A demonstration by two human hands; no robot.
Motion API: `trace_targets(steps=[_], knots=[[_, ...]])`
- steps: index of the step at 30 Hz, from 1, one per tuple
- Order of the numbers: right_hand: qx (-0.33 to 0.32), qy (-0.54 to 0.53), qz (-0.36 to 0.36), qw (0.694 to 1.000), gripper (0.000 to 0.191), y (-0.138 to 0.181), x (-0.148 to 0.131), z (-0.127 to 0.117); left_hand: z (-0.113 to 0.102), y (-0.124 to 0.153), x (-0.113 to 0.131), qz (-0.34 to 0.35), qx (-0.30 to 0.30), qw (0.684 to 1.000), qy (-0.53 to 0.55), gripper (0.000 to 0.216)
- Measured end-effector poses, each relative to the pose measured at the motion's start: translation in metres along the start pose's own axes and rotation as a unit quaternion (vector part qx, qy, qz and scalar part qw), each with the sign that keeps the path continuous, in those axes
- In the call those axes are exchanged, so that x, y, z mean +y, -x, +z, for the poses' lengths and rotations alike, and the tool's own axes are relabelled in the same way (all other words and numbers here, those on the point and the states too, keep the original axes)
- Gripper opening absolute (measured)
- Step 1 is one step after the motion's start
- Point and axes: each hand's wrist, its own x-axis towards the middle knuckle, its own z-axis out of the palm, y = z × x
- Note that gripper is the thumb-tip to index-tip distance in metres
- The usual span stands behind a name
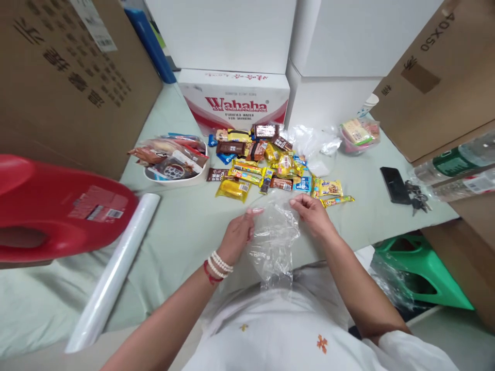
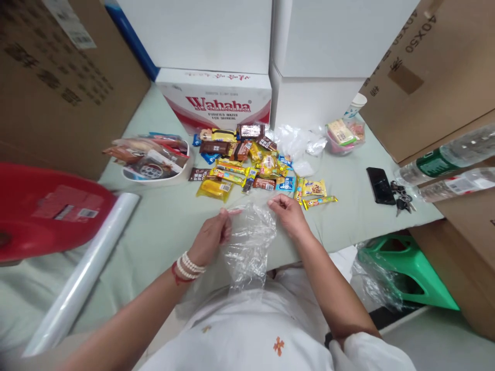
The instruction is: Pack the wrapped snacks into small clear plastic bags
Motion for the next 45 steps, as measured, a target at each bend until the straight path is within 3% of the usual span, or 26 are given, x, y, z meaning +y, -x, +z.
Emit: trace_targets(steps=[3, 5, 9, 12, 18, 24, 27, 34, 38, 41, 45], knots=[[-0.048, 0.002, -0.008, 0.999, 0.043, 0.0, -0.004, 0.002, -0.008, 0.0, 0.003, 0.093, 0.071, 0.979, -0.165, 0.074], [-0.086, 0.004, -0.017, 0.996, 0.044, 0.002, -0.008, 0.005, -0.009, -0.004, 0.005, 0.117, 0.086, 0.967, -0.208, 0.08], [-0.119, -0.025, -0.023, 0.992, 0.043, 0.003, -0.011, 0.008, -0.001, -0.019, 0.0, 0.027, 0.021, 0.994, -0.101, 0.062], [-0.09, -0.037, -0.005, 0.995, 0.04, -0.001, -0.002, -0.001, 0.006, -0.024, -0.008, -0.024, 0.002, 1.0, 0.016, 0.046], [0.08, 0.041, -0.007, 0.996, 0.037, 0.007, 0.011, -0.017, 0.013, -0.011, -0.009, -0.02, 0.035, 0.986, 0.164, 0.047], [-0.023, 0.008, 0.059, 0.998, 0.052, 0.035, 0.004, 0.033, 0.025, 0.003, 0.001, -0.002, -0.017, 0.975, 0.221, 0.055], [-0.052, -0.085, 0.098, 0.99, 0.045, 0.032, 0.007, 0.048, 0.022, 0.004, 0.002, -0.022, -0.012, 0.966, 0.256, 0.061], [-0.025, -0.253, 0.141, 0.957, 0.039, 0.014, 0.005, 0.023, -0.003, 0.0, -0.011, -0.044, 0.064, 0.943, 0.324, 0.059], [-0.019, -0.314, 0.125, 0.941, 0.038, 0.014, 0.001, 0.019, -0.009, -0.001, -0.016, -0.044, 0.082, 0.934, 0.346, 0.063], [-0.078, -0.323, 0.149, 0.931, 0.042, 0.018, 0.0, 0.026, -0.011, -0.001, -0.017, -0.05, 0.071, 0.938, 0.334, 0.066], [-0.183, -0.24, 0.201, 0.932, 0.07, 0.022, 0.0, 0.032, -0.019, -0.003, -0.018, -0.068, 0.068, 0.946, 0.309, 0.069]])
